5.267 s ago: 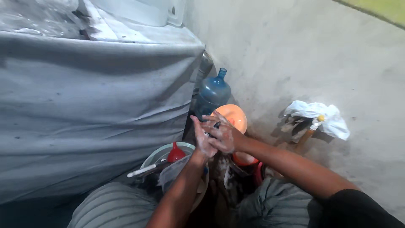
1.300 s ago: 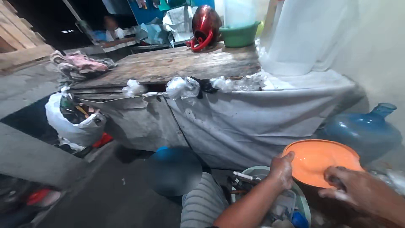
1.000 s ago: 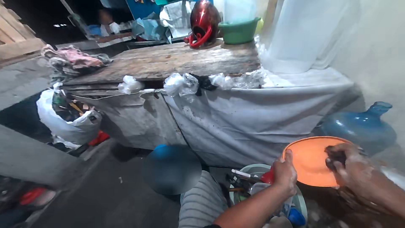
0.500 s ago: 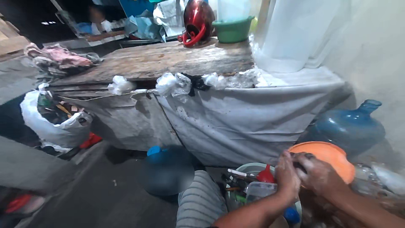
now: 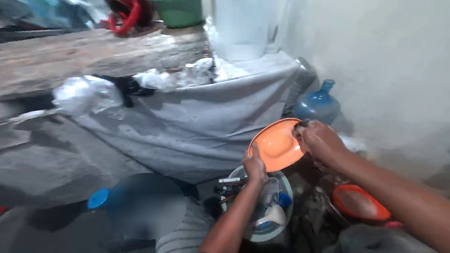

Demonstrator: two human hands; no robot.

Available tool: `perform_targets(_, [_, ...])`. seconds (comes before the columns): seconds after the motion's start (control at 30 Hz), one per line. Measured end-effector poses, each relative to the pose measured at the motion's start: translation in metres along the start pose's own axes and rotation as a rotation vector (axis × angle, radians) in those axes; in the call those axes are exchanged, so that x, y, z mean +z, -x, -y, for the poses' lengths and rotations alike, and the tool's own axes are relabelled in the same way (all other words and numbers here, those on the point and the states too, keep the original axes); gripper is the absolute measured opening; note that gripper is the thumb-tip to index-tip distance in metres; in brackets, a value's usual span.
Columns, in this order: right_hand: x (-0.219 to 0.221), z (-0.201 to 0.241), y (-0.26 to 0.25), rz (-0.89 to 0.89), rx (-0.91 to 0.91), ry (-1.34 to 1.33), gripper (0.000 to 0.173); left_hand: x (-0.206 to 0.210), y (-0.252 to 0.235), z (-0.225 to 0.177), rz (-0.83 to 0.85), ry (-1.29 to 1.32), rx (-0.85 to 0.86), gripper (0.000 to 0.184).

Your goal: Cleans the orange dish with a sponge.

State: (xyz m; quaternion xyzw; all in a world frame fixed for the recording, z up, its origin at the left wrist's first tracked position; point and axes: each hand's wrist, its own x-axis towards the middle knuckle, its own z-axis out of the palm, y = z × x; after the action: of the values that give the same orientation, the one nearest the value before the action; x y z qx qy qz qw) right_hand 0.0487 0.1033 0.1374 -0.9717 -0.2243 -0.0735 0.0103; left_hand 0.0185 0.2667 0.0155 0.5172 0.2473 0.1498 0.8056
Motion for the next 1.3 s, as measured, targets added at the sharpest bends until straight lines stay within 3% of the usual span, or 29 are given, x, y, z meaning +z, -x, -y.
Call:
perform_targets(0.17, [0.025,-0.004,0.001,-0.262,-0.178,-0.055,0.025,0.006,0.020,0.000,0.020,-0.134,0.109,0.045])
perform_targets(0.23, [0.034,0.008,0.002,-0.260,-0.274,-0.087,0.030,0.008,0.024,-0.001,0.029,-0.152,0.153,0.052])
perform_targets(0.33, [0.047,0.035,0.009,-0.104,-0.423,-0.194,0.029,0.009,0.023,0.005,0.066,-0.028,0.152,0.067])
perform_targets(0.43, [0.052,0.047,0.014,0.052,-0.569,-0.272,0.020,0.008,0.017,0.006,0.132,0.204,0.060,0.063])
perform_targets(0.5, [0.046,0.042,0.009,0.168,-0.596,-0.238,0.020,0.007,0.009,-0.001,0.114,0.217,0.020,0.059])
perform_targets(0.63, [0.017,0.022,0.008,0.257,-0.467,-0.128,0.022,0.001,-0.003,-0.016,0.068,0.031,0.150,0.057])
perform_targets(0.7, [0.010,0.008,0.009,0.130,-0.374,-0.051,0.019,-0.004,-0.008,-0.022,0.059,-0.045,0.132,0.044])
perform_targets(0.83, [0.006,-0.022,0.010,-0.212,-0.204,-0.088,0.021,-0.013,-0.017,-0.030,0.147,-0.202,0.118,0.033])
perform_targets(0.97, [-0.003,-0.013,0.013,-0.467,-0.332,-0.249,0.027,-0.012,-0.002,-0.027,0.284,-0.425,0.233,0.030])
perform_targets(1.07, [-0.003,0.013,0.017,-0.324,-0.585,-0.207,0.051,-0.007,0.025,-0.031,0.405,-0.635,0.375,0.024])
perform_targets(1.13, [0.008,0.029,0.016,-0.264,-0.670,-0.063,0.062,-0.007,0.039,-0.033,0.453,-0.667,0.451,0.030])
perform_targets(1.3, [0.027,0.029,0.009,-0.241,-0.570,-0.002,0.036,-0.013,0.044,-0.055,0.498,-0.889,0.526,0.019])
